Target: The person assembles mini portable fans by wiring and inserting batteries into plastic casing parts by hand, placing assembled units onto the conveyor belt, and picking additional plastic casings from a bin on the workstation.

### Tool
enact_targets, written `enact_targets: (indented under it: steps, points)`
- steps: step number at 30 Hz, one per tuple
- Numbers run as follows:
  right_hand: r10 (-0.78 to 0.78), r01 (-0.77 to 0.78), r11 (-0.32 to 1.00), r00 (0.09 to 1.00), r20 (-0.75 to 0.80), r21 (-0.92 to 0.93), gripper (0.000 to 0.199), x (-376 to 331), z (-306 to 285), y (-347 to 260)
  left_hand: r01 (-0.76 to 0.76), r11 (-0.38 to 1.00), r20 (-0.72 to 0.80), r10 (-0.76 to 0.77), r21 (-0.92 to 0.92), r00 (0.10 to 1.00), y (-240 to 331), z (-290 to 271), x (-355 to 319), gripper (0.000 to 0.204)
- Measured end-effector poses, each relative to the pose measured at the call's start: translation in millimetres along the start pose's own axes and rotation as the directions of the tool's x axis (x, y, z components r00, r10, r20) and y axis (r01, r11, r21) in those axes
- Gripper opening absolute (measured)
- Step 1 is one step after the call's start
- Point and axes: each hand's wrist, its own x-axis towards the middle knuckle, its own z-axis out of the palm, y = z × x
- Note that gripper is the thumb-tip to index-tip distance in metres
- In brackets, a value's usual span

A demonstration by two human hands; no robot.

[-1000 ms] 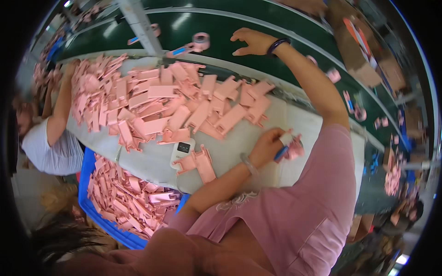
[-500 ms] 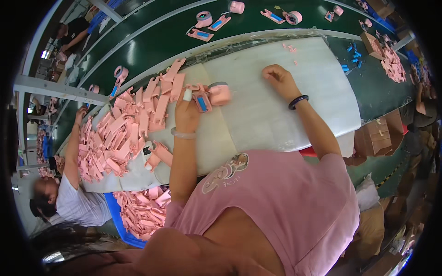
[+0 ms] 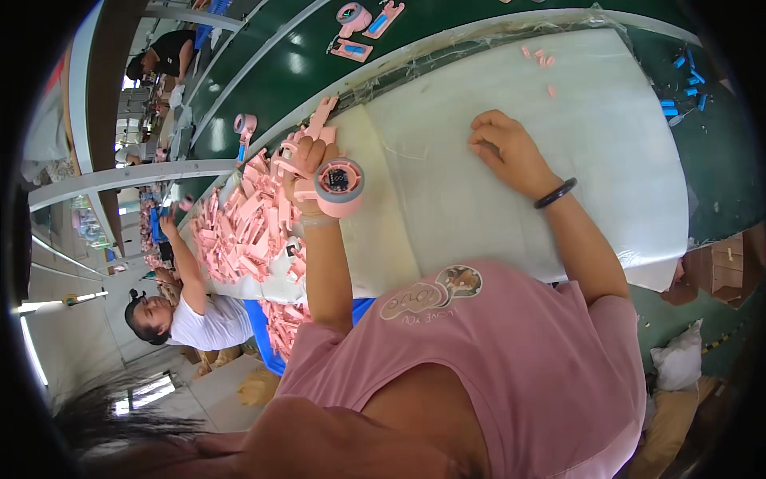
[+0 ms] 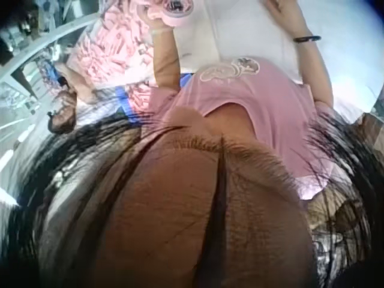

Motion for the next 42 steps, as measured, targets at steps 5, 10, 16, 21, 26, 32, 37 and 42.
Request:
enact_targets:
  steps: [5, 10, 16, 21, 26, 32, 37, 42]
  points:
    - [-0.053, 0.052, 0.999, 0.998, -0.033, -0.015, 0.011, -2, -6, -8, 0.011, 0.997, -0.034, -0.008, 0.077, 0.999, 30, -18, 35, 0.024]
    - [-0.075, 0.073, 0.996, 0.996, -0.052, -0.05, 0.012, -2, -6, -12, -0.047, 0.915, -0.158, 0.12, 0.402, 0.98, 118, -71, 72, 0.029]
    - [-0.12, 0.113, 0.988, 0.991, -0.064, -0.107, 0.013, 10, -2, -21, 0.188, 0.227, -0.295, 0.714, 0.956, 0.636, 223, -201, 111, 0.024]
    - [-0.046, 0.028, 0.984, 0.994, -0.096, -0.174, 0.013, 13, 2, -16, 0.357, -0.682, 0.124, 0.55, 0.639, 0.826, 113, -165, 169, 0.033]
    - [-0.092, 0.069, 0.972, 0.991, -0.096, -0.224, 0.013, 16, 6, -21, 0.643, -0.487, -0.446, 0.467, 0.591, 0.764, 35, -131, 214, 0.05]
    - [-0.099, 0.08, 0.977, 0.991, -0.088, -0.199, 0.012, 12, 7, -19, 0.56, -0.339, -0.368, 0.487, 0.756, 0.792, 4, -117, 216, 0.032]
    - [-0.051, 0.041, 0.991, 0.996, -0.074, -0.126, 0.015, 11, 11, -25, 0.056, 0.126, -0.11, 0.473, 0.99, 0.874, 15, -126, 197, 0.02]
    - [-0.129, 0.102, 0.976, 0.982, -0.137, -0.194, 0.038, 14, 10, -49, -0.09, -0.062, 0.088, -0.043, 0.994, 0.995, 8, 4, 122, 0.027]
